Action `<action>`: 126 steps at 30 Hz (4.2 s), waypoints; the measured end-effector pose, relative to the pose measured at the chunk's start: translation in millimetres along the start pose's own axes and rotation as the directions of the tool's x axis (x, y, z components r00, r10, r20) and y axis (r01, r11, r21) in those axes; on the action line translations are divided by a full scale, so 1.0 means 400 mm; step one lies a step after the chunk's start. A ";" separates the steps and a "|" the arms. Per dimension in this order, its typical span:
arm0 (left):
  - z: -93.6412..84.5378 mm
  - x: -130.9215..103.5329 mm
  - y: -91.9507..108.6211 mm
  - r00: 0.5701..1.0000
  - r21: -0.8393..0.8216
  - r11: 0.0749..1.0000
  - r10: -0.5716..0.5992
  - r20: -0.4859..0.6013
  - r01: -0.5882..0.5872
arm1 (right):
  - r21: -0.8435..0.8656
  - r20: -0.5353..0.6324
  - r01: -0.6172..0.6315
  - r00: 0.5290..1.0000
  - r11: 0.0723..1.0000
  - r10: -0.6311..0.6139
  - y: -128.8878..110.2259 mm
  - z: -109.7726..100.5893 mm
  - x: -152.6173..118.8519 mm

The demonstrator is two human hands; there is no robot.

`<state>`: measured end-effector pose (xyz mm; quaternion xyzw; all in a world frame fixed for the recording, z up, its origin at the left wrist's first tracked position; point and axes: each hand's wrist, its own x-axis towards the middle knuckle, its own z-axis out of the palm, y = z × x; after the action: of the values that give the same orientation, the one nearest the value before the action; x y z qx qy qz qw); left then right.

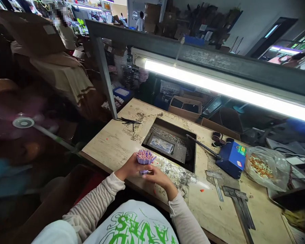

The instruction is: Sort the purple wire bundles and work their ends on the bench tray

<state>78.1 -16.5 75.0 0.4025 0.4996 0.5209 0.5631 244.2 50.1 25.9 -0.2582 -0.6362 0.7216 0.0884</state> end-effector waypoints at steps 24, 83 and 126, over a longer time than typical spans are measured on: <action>-0.081 0.079 0.064 0.523 0.551 0.072 0.438 0.731 -0.831 | 0.590 0.025 -0.127 0.990 0.797 0.139 -0.091 0.071 -0.069; 0.264 0.026 0.075 0.963 -0.098 0.975 -0.178 0.200 0.201 | 0.139 -0.194 0.063 0.980 0.988 -0.036 -0.044 -0.006 -0.276; -0.132 0.043 -0.144 0.927 0.366 0.925 0.220 -0.304 -0.100 | 0.079 -0.472 -0.099 0.873 0.992 0.125 0.138 0.002 -0.113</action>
<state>36.2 -10.6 7.0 0.4387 0.6371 0.5320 0.3443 293.2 19.0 -15.6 -0.4614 -0.5600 0.6563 0.2067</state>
